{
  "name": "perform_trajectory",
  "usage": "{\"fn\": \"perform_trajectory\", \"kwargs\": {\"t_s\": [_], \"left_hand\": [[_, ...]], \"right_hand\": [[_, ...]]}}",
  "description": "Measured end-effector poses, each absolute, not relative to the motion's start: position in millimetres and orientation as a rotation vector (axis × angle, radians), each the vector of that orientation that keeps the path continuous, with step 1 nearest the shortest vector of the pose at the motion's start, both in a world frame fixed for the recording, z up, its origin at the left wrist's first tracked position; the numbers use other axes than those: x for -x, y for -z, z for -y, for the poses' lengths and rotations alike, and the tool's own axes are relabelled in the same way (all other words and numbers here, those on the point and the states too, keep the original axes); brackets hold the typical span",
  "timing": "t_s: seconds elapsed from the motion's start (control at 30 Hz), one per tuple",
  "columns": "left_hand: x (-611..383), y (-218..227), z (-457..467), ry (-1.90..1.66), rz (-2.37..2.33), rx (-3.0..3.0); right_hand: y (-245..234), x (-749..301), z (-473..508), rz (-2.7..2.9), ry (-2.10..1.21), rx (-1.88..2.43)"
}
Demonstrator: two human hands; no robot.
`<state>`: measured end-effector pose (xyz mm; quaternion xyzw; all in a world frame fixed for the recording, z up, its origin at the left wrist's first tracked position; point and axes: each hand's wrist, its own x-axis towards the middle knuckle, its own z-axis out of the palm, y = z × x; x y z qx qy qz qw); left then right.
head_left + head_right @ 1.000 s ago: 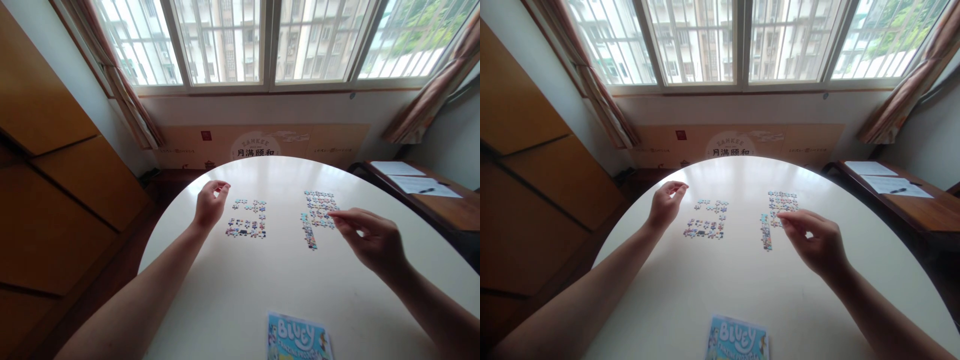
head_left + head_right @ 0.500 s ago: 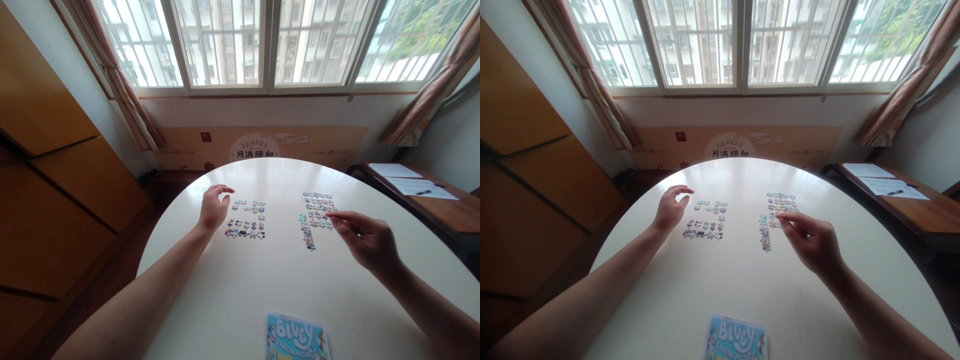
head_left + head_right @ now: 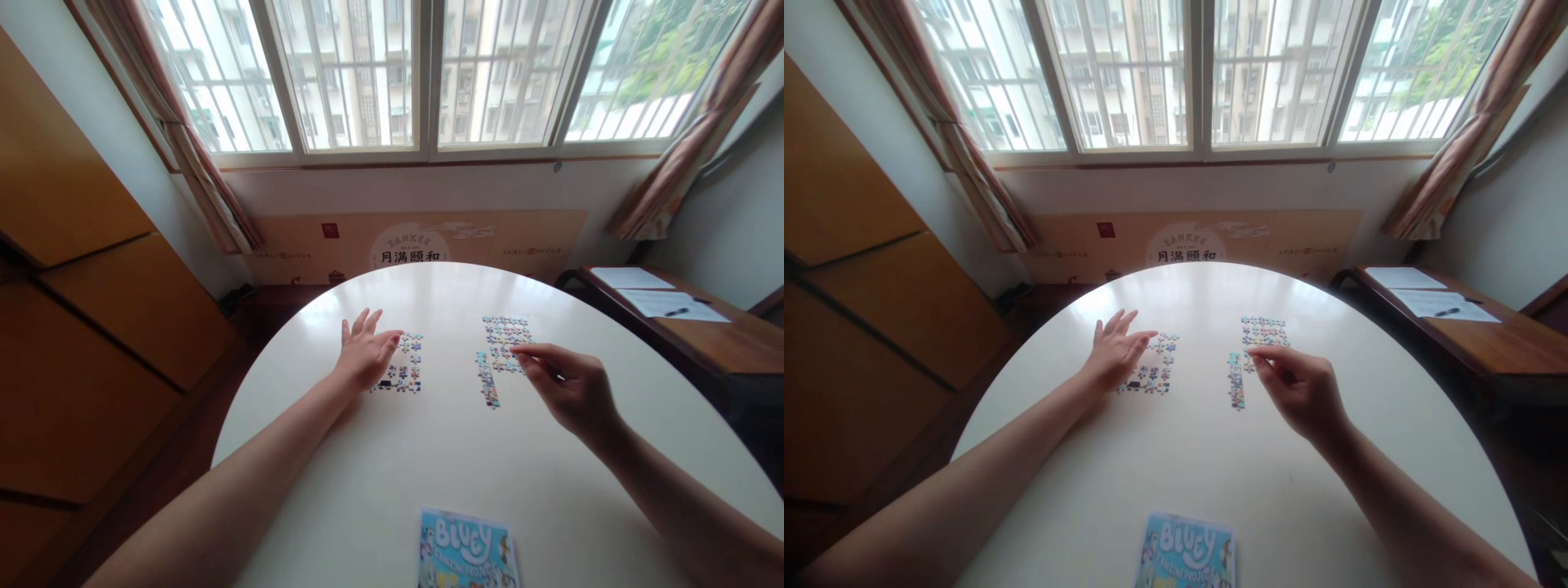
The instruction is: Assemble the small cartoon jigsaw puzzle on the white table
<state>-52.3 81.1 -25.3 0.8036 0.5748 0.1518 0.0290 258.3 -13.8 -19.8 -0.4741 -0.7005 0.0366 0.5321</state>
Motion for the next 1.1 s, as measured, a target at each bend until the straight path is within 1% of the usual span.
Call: {"fn": "perform_trajectory", "kwargs": {"t_s": [0.23, 0.37, 0.47, 0.57, 0.73, 0.97, 1.03, 1.1], "left_hand": [[40.1, 26.2, -88.8, -0.324, -1.859, -2.459], [32.3, 10.8, -112.3, -0.170, -1.886, -2.433], [15.6, -1.6, -135.0, -0.013, -1.856, -2.398], [-8.1, -8.2, -144.7, 0.060, -1.766, -2.418], [-30.8, -12.8, -103.8, 0.063, -1.411, -2.587], [-15.0, -28.1, -23.0, 0.029, -0.961, -2.818], [-13.9, -29.8, -15.3, -0.049, -0.911, -2.871], [-15.1, -27.4, -12.7, -0.149, -1.001, -2.897]], "right_hand": [[12.1, -254.0, 18.5, 1.667, -0.132, 1.073], [10.9, -252.4, 19.7, 1.655, -0.173, 1.043], [11.7, -254.2, 17.7, 1.645, -0.197, 1.045], [12.0, -258.0, 13.8, 1.640, -0.208, 1.057], [10.4, -262.9, 8.7, 1.624, -0.214, 1.065], [13.1, -261.9, 5.5, 1.689, -0.280, 1.045], [14.4, -262.5, 4.5, 1.725, -0.300, 1.042], [15.9, -263.7, 3.5, 1.776, -0.335, 1.054]]}}
